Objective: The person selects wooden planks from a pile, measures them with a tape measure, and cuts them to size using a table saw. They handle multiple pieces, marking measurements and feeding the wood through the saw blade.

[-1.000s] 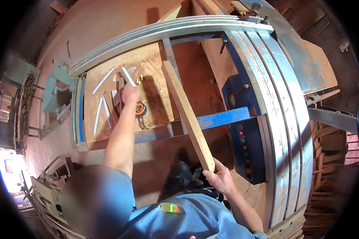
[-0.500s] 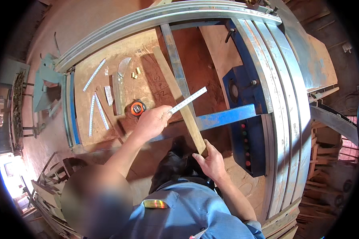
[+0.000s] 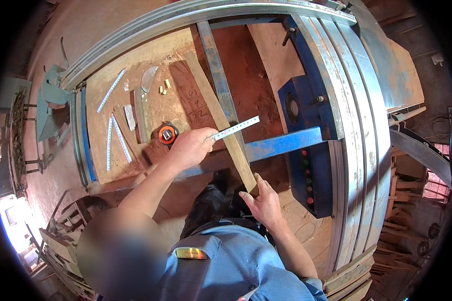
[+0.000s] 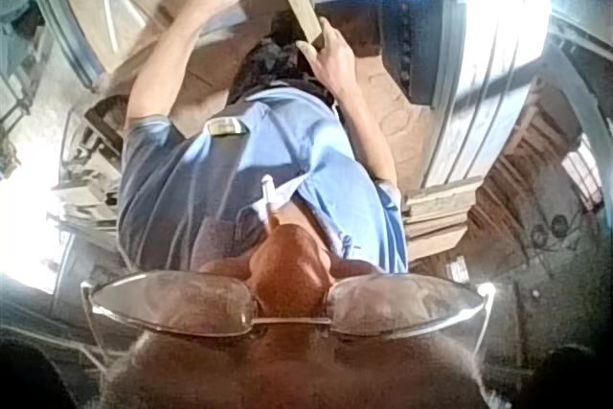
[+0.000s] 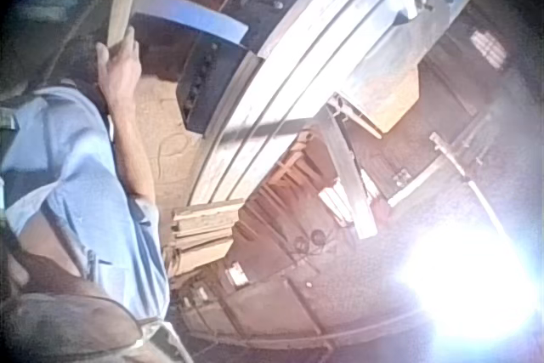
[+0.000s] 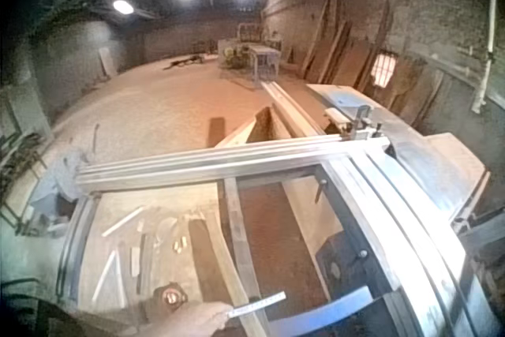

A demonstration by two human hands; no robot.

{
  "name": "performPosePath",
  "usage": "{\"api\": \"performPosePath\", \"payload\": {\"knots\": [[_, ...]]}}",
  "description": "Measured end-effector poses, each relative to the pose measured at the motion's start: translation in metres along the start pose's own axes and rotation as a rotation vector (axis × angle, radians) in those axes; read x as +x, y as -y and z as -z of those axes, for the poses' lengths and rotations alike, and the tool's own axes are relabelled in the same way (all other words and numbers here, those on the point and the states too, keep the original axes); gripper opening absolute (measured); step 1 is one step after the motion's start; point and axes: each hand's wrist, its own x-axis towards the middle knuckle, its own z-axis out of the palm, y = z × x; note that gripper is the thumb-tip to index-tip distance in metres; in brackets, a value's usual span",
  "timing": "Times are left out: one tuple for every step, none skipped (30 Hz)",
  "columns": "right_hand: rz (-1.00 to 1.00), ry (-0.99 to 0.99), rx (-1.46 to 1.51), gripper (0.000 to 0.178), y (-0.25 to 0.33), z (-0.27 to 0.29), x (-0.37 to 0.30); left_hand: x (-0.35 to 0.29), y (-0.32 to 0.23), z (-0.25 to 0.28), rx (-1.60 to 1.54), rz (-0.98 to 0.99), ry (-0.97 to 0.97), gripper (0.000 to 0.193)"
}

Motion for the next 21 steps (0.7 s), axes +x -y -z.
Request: {"api": "performPosePath", "payload": {"knots": [[0.008, -0.002, -0.003, 0.073, -0.0011, -0.0004, 0.0004, -0.0003, 0.0007, -0.0019, -0.032, 0.017, -0.014, 0.024], [0.016, -0.003, -0.006, 0.073, -0.0018, -0.0005, 0.0007, -0.0007, -0.0004, -0.0020, -0.031, 0.022, -0.015, 0.024], [0.011, 0.004, -0.005, 0.073, -0.0018, -0.0002, 0.0007, -0.0012, -0.0018, -0.0017, -0.029, 0.027, -0.015, 0.023], [0.005, 0.009, -0.008, 0.073, -0.0014, -0.0004, 0.0006, -0.0011, -0.0021, -0.0018, -0.030, 0.029, -0.015, 0.023], [-0.001, 0.014, -0.011, 0.073, -0.0011, -0.0007, 0.0004, -0.0007, -0.0023, -0.0026, -0.024, 0.028, -0.011, 0.023], [0.000, 0.010, -0.009, 0.073, -0.0011, -0.0009, 0.0002, -0.0002, -0.0026, -0.0034, -0.017, 0.028, -0.007, 0.022], [0.003, 0.006, -0.005, 0.073, -0.0013, -0.0017, -0.0001, 0.0000, -0.0027, -0.0040, -0.009, 0.029, -0.004, 0.022], [0.005, 0.002, -0.001, 0.073, -0.0016, -0.0023, -0.0002, 0.0000, -0.0023, -0.0049, -0.021, 0.031, -0.007, 0.022], [0.011, -0.001, 0.001, 0.073, -0.0022, -0.0033, 0.0000, 0.0002, -0.0014, -0.0060, -0.033, 0.034, -0.010, 0.022], [0.015, -0.005, 0.002, 0.073, -0.0033, -0.0039, 0.0000, 0.0004, -0.0010, -0.0068, -0.046, 0.035, -0.013, 0.021], [0.020, -0.009, 0.003, 0.073, -0.0039, -0.0042, -0.0001, 0.0004, -0.0007, -0.0070, -0.040, 0.030, -0.015, 0.021], [0.008, -0.002, 0.008, 0.073, -0.0029, -0.0034, -0.0002, 0.0004, -0.0005, -0.0070, -0.033, 0.025, -0.017, 0.021], [-0.005, 0.005, 0.013, 0.073, -0.0009, -0.0024, 0.0000, 0.0002, -0.0001, -0.0070, -0.026, 0.021, -0.019, 0.021], [-0.017, 0.012, 0.018, 0.073, 0.0001, -0.0019, 0.0000, 0.0000, -0.0007, -0.0072, -0.039, 0.021, -0.021, 0.021], [-0.004, 0.005, 0.013, 0.073, -0.0005, -0.0022, -0.0001, -0.0004, -0.0019, -0.0075, -0.053, 0.022, -0.022, 0.021], [0.009, -0.003, 0.007, 0.073, -0.0016, -0.0026, -0.0001, -0.0007, -0.0025, -0.0075, -0.067, 0.023, -0.024, 0.021], [0.022, -0.010, 0.002, 0.073, -0.0022, -0.0030, -0.0001, -0.0004, -0.0011, -0.0081, -0.069, 0.019, -0.026, 0.021], [0.015, -0.007, 0.005, 0.073, -0.0021, -0.0032, -0.0002, 0.0004, 0.0015, -0.0092, -0.071, 0.016, -0.027, 0.021], [0.008, -0.004, 0.008, 0.073, -0.0023, -0.0034, -0.0001, 0.0009, 0.0021, -0.0097, -0.073, 0.011, -0.029, 0.021], [0.001, -0.001, 0.011, 0.074, -0.0025, -0.0036, -0.0001, 0.0005, 0.0009, -0.0095, -0.061, 0.019, -0.031, 0.022], [-0.001, -0.003, 0.014, 0.073, -0.0030, -0.0039, -0.0003, -0.0005, -0.0025, -0.0084, -0.049, 0.027, -0.033, 0.022]]}}
